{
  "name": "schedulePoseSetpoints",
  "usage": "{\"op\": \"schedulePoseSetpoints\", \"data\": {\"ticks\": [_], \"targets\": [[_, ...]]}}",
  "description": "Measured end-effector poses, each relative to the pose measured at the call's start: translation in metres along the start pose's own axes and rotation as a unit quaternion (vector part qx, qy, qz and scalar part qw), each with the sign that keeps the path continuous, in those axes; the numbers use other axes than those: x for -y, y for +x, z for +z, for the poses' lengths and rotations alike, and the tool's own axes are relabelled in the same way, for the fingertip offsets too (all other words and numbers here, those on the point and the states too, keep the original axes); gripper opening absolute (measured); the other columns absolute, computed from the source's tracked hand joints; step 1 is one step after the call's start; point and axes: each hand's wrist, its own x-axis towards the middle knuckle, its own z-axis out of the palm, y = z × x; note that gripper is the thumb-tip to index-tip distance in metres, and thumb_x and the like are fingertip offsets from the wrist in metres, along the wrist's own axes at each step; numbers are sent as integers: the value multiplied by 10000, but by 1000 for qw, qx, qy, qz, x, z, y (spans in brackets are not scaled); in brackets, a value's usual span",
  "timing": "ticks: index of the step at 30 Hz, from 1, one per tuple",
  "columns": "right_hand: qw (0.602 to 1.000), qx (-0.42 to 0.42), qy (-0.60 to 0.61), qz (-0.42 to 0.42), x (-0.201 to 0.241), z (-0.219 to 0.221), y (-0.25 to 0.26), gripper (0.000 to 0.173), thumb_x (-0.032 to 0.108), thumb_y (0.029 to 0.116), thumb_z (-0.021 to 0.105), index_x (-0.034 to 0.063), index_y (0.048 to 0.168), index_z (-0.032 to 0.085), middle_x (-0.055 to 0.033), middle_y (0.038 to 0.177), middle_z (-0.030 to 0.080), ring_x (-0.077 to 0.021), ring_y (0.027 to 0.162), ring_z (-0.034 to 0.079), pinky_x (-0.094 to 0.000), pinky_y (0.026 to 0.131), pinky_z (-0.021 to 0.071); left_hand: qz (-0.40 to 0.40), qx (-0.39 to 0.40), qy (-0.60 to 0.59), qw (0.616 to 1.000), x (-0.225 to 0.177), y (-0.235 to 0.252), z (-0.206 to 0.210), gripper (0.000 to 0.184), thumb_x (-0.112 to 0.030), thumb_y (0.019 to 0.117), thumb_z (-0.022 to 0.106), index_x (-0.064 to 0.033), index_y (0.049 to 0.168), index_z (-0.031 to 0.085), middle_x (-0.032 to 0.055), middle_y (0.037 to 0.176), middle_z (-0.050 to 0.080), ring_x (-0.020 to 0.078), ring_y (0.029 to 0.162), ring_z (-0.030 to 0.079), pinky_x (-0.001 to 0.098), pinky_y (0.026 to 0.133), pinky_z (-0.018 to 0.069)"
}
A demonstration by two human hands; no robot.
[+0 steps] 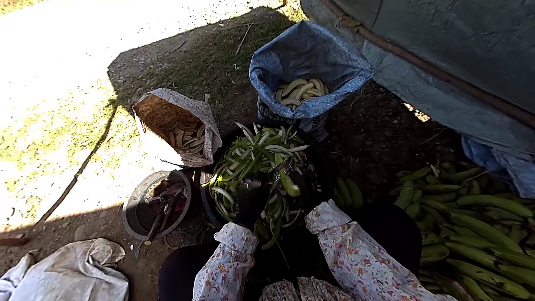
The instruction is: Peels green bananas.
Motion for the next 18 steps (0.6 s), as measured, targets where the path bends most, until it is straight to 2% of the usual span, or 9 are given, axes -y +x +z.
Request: {"op": "schedulePoseSetpoints", "data": {"ticks": [2,3,6,8,10,12,13,16,18], "targets": [[998,-4,-38,46,-11,-4,-3,365,308,1130,288,36,1128,531,-90,799,628,-138,556,610,-242,463,516,1,-119,40,992,12,20,9,484,-389,963,647,-43,1301,667,238,1221,658,427,1128,637,625,908,498],[996,-27,-72,42,-14,-7,-3,345,300,1129,308,43,1171,535,-88,836,653,-135,570,619,-246,475,517,1,-140,26,990,14,27,8,468,-367,960,650,-36,1292,664,237,1189,663,422,1089,653,622,877,520],[995,-35,-82,-38,-12,-21,9,394,281,1132,249,27,1254,525,-101,982,714,-145,648,658,-273,541,548,-39,-21,-63,997,1,25,-6,459,-411,1027,546,-112,1368,615,188,1258,645,357,1167,622,604,970,490],[986,-70,-84,-126,-2,-15,13,437,310,1138,247,11,1228,553,-94,936,696,-133,690,664,-278,594,570,-45,62,-84,994,-11,11,-11,489,-449,1028,509,-128,1379,620,144,1265,659,292,1169,634,539,995,498],[955,-130,-156,-217,7,-7,17,382,254,1125,313,2,1292,547,-100,1038,628,-115,868,624,-286,765,552,-35,118,-101,987,-22,-9,-15,506,-436,1033,502,-91,1387,611,167,1280,649,307,1181,625,527,1011,486],[911,-180,-260,-265,16,-4,22,407,233,1117,357,-16,1403,505,-190,1274,601,-196,1120,596,-363,974,507,-35,128,-107,985,-27,-25,-16,495,-427,1028,509,-89,1373,617,170,1311,636,317,1195,619,528,1015,484],[897,-206,-289,-265,23,3,19,424,259,1118,367,-7,1424,493,-221,1326,584,-260,1187,574,-436,1018,477,-41,122,-109,986,-28,-30,-16,495,-424,1026,514,-88,1375,615,175,1316,632,324,1200,615,531,1016,483],[875,-267,-300,-273,35,17,21,457,325,1109,394,33,1446,492,-225,1350,590,-355,1243,562,-552,1037,448,-58,100,-110,987,-26,-36,-17,491,-420,1019,529,-83,1366,618,180,1268,642,326,1157,630,526,981,501],[872,-285,-269,-293,29,14,34,474,351,1097,398,65,1470,461,-191,1352,588,-329,1224,571,-537,1015,467,-63,97,-110,987,-25,-36,-16,488,-417,1023,524,-76,1359,620,179,1253,645,323,1151,631,520,977,505]]}}
